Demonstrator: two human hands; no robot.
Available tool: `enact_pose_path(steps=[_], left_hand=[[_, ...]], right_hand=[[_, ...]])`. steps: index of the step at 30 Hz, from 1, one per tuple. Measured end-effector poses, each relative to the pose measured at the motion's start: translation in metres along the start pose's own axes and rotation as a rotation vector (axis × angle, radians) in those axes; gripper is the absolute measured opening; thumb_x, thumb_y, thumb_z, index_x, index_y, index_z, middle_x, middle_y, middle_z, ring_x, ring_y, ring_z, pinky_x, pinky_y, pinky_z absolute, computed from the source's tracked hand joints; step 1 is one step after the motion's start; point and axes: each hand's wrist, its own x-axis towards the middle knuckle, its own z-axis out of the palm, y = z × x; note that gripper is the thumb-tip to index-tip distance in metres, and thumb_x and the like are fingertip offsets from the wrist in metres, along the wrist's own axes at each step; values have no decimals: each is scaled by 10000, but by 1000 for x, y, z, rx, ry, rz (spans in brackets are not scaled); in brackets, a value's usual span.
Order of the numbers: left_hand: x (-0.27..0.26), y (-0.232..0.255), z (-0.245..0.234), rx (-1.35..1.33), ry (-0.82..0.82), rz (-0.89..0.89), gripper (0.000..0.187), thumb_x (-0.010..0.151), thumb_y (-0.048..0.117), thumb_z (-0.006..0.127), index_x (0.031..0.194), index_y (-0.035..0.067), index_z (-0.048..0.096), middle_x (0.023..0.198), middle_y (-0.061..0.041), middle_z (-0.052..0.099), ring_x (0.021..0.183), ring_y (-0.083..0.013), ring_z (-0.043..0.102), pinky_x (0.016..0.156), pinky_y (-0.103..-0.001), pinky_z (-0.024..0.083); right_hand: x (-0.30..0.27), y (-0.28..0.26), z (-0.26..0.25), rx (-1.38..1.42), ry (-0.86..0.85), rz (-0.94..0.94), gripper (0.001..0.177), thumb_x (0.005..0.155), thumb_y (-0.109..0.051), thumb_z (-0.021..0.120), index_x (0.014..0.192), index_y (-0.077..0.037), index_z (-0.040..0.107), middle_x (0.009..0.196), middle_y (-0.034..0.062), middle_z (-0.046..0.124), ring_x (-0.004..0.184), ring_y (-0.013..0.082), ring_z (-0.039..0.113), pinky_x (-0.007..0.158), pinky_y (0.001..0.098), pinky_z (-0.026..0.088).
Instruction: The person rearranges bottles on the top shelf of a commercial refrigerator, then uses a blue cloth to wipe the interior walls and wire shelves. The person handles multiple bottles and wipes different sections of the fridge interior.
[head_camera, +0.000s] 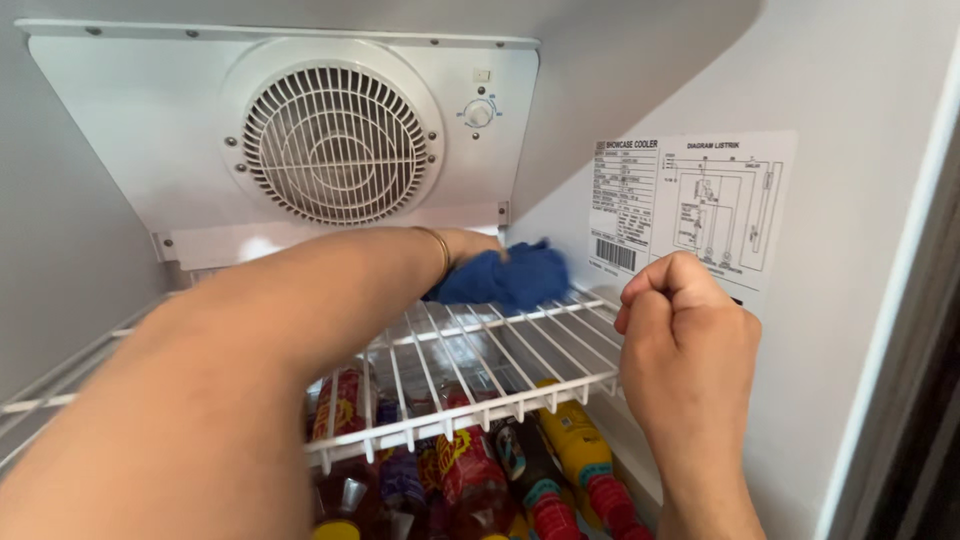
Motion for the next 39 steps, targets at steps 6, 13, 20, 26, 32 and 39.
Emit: enact_pose_path(steps=[6,13,20,26,32,39], left_hand=[[-42,40,24,92,30,461,599,1090,489,432,1451,23,539,1416,-174,533,1282,-291,548,1030,-407,380],[17,28,69,-102,181,716,526,1019,328,369,1304,-65,573,1225,-264,673,1136,-328,644,1013,-390,479],[116,-47,35,393,280,553,385,882,218,581,1189,-8,635,1115,-253,702,1017,-378,683,899,-415,525],[110,-73,20,242,139,138,554,903,411,487,1311,37,458,1274,-237,588,1188,-372,546,1003,-433,432],[51,-31,18,118,86,-59,803,945,633,351,1507,78,209,1471,-222,444,1394,-355,386,1142,-444,322],[25,-5,22,172,58,190,952,920,753,244,1651,191,8,1621,-207,334,1534,-325,280,1236,-452,225]], right_hand=[[2,-4,-4,13,-18,5,201,867,15,476,783,-13,657,610,55,659,516,98,546,465,282,428],[-7,8,3,96,109,-84,188,885,34,474,810,-14,639,636,42,648,548,88,536,494,263,418],[-9,15,2,31,123,-164,161,890,41,513,829,-19,649,625,47,653,532,100,579,503,281,451],[-6,10,6,-123,103,-181,129,869,26,553,805,-24,652,557,93,610,452,181,569,479,333,445],[-6,14,7,-144,111,-252,123,868,28,554,801,-31,639,562,106,609,441,229,582,477,367,450],[-7,14,12,-146,158,-325,110,885,31,558,814,-22,623,622,123,624,492,249,598,504,377,457]])
